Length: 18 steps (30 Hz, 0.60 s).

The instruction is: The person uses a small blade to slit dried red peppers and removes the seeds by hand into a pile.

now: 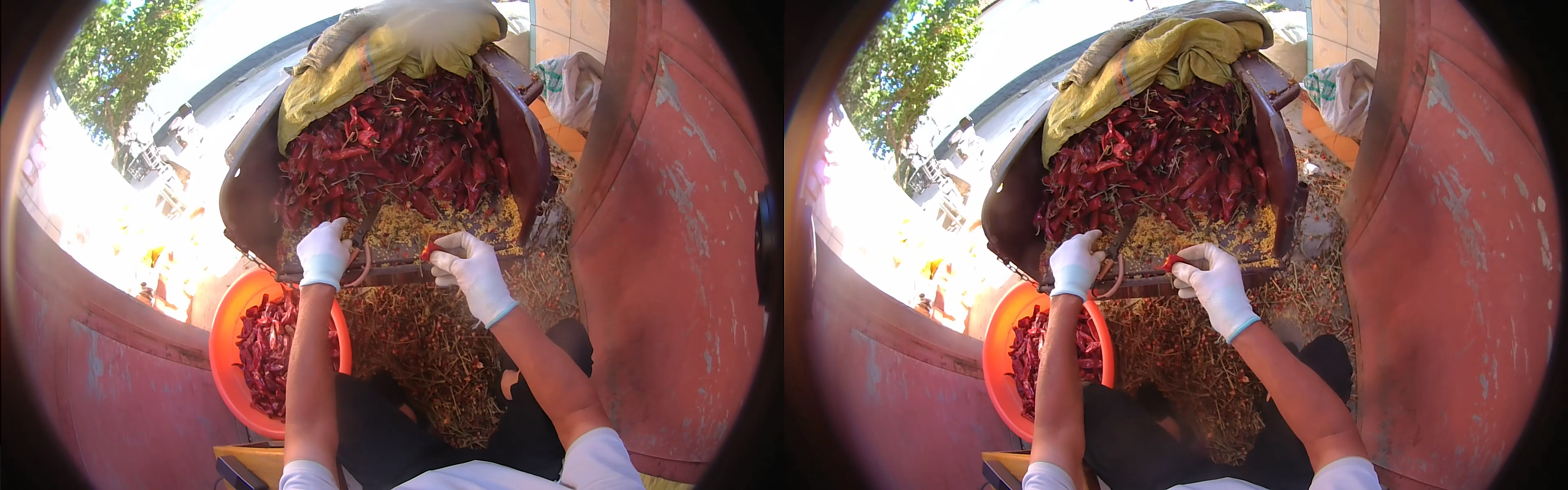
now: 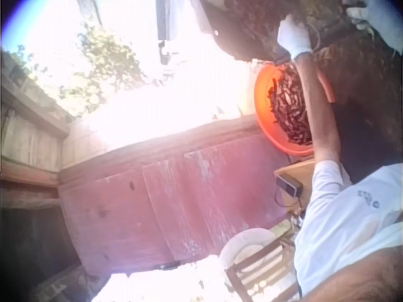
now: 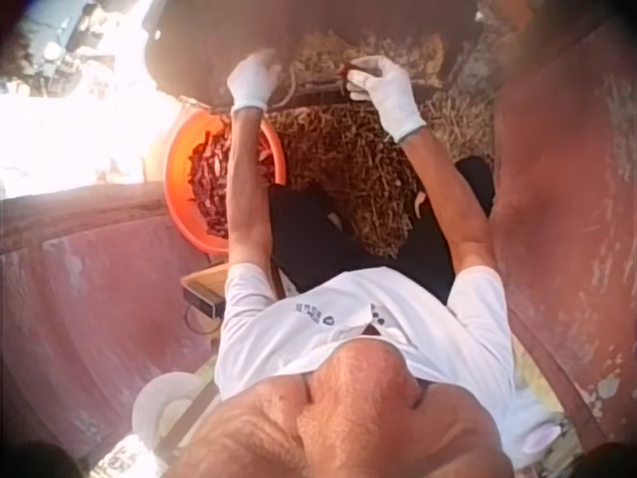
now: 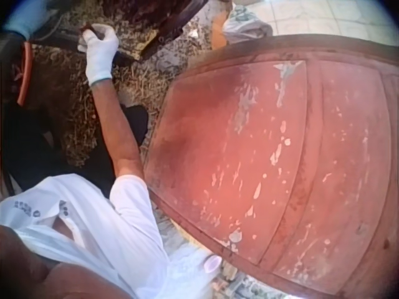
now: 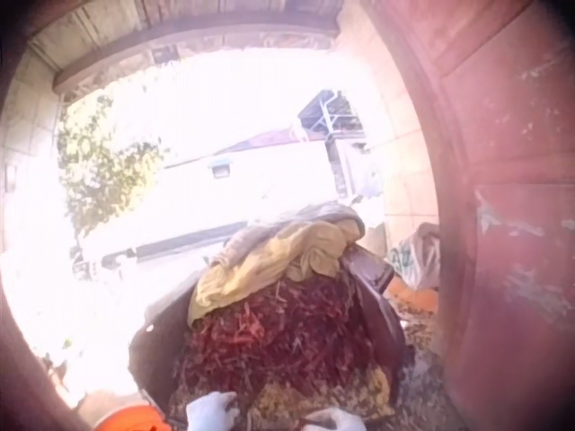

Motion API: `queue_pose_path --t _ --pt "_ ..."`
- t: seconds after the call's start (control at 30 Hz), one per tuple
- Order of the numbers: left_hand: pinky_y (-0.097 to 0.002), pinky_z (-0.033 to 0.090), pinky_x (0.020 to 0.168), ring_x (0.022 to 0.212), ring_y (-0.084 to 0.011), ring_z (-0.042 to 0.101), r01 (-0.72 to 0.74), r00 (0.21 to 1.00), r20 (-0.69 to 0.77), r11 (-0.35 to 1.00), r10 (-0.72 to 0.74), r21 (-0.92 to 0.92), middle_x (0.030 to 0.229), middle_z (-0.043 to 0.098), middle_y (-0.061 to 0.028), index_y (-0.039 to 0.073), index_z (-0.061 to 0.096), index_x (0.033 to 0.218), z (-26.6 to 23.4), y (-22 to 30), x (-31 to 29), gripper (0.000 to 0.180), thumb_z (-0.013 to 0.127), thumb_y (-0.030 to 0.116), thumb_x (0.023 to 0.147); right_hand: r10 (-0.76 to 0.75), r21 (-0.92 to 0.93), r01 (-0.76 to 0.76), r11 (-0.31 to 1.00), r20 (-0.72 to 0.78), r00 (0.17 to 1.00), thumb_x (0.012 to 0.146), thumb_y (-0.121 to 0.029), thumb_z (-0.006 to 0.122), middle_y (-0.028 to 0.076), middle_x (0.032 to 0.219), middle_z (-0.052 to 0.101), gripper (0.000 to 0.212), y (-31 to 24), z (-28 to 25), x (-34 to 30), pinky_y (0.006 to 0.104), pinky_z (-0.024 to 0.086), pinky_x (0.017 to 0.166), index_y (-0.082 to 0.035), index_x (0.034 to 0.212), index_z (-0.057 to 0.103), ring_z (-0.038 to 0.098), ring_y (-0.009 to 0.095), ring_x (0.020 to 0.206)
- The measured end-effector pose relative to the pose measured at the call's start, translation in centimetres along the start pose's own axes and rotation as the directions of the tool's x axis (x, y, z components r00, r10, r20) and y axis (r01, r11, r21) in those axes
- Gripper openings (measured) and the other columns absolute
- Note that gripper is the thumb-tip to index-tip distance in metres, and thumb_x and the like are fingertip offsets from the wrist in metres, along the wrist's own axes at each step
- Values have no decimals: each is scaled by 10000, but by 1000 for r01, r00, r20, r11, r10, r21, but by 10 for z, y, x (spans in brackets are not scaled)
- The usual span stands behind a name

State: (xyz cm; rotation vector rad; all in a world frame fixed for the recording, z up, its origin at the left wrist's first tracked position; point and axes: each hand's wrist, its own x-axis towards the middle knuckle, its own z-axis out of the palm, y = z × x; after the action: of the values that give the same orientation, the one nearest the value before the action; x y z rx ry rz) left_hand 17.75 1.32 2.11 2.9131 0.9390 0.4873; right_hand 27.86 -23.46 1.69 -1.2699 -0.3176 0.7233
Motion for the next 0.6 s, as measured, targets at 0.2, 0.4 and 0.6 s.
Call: queue_pose_path --t 0.2,0.4,0.6 --pt "-302 543 824 912 -175 709 36 999 49 544 8 -838 1029 748 -113 27 707 1192 -1 53 -53 350 712 256 927 -21 146 18 989 14 1000 957 -12 621 101 1017 687 172 9 10 5 323 618 782 30 1124 613 704 177 885" --pt "-268 543 809 908 -118 673 55 998 55 285 -9 -957 994 720 -69 -28 689 1190 6 65 -82 343 713 197 933 -42 -8 44 999 154 987 975 -84 631 96 1084 694 215 10 26 -5 306 596 803 15 1167 639 695 150 914" --pt "-293 581 714 837 -150 672 199 970 222 -213 -93 -957 997 698 -101 -17 679 1124 -8 45 -80 237 616 145 962 -132 -230 180 956 210 969 979 -150 633 98 1176 688 376 -7 27 4 302 575 813 0 1322 601 684 147 946"
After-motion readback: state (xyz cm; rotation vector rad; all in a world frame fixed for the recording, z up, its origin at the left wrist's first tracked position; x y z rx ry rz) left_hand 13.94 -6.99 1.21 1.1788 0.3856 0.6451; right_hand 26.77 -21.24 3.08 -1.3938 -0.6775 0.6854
